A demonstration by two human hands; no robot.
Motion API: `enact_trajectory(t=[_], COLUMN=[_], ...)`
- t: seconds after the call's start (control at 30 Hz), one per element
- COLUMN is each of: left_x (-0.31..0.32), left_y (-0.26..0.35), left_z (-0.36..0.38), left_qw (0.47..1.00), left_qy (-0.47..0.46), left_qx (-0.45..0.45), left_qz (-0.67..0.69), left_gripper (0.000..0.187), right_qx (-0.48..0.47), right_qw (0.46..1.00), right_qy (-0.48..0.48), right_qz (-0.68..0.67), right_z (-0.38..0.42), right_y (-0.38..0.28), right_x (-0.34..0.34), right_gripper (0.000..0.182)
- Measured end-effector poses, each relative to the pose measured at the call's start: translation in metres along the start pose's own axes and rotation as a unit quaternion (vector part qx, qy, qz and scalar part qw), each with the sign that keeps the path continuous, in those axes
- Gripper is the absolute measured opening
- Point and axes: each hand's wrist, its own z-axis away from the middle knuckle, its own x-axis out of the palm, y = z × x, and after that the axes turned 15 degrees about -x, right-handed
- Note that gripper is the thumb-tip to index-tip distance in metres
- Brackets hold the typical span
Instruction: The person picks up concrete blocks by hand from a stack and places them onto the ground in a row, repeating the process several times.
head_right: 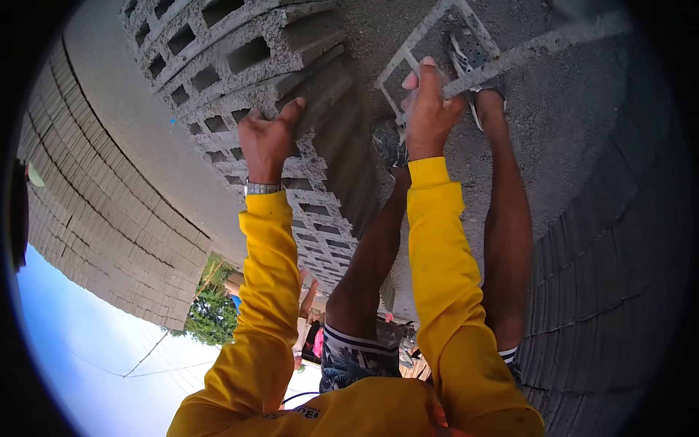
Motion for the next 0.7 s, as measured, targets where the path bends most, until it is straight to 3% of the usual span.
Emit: enact_trajectory(t=[0.07, 0.23, 0.33, 0.37, 0.47, 0.57, 0.63, 0.7], left_x=[-0.032, -0.046, -0.040, -0.042, -0.041, -0.038, -0.039, -0.034], left_y=[0.006, 0.018, 0.014, 0.016, 0.015, 0.022, 0.013, 0.003], left_z=[0.010, 0.016, 0.015, 0.016, 0.017, 0.015, 0.015, 0.009], left_qw=[0.991, 0.996, 0.994, 0.994, 0.995, 0.995, 0.996, 0.996], left_qy=[-0.095, -0.082, -0.093, -0.089, -0.085, -0.086, -0.079, -0.072], left_qx=[-0.056, -0.035, -0.042, -0.041, -0.043, -0.025, -0.021, -0.012], left_qz=[0.077, 0.021, 0.047, 0.036, 0.037, 0.050, 0.045, 0.048], left_gripper=[0.057, 0.058, 0.058, 0.058, 0.057, 0.059, 0.060, 0.061], right_qx=[-0.007, -0.068, -0.174, -0.116, -0.173, -0.102, -0.240, -0.219], right_qw=[1.000, 0.994, 0.977, 0.983, 0.981, 0.990, 0.957, 0.970], right_qy=[-0.003, -0.014, -0.038, -0.058, -0.074, -0.082, -0.113, -0.097], right_qz=[-0.013, -0.080, -0.113, -0.128, -0.046, 0.055, 0.117, 0.046], right_z=[0.012, 0.004, -0.009, -0.019, -0.016, -0.010, -0.015, -0.020], right_y=[0.005, -0.018, -0.037, -0.023, 0.051, 0.057, 0.047, 0.025], right_x=[0.002, 0.032, 0.047, 0.044, 0.073, 0.073, 0.056, 0.049], right_gripper=[0.038, 0.039, 0.036, 0.038, 0.039, 0.038, 0.016, 0.025])
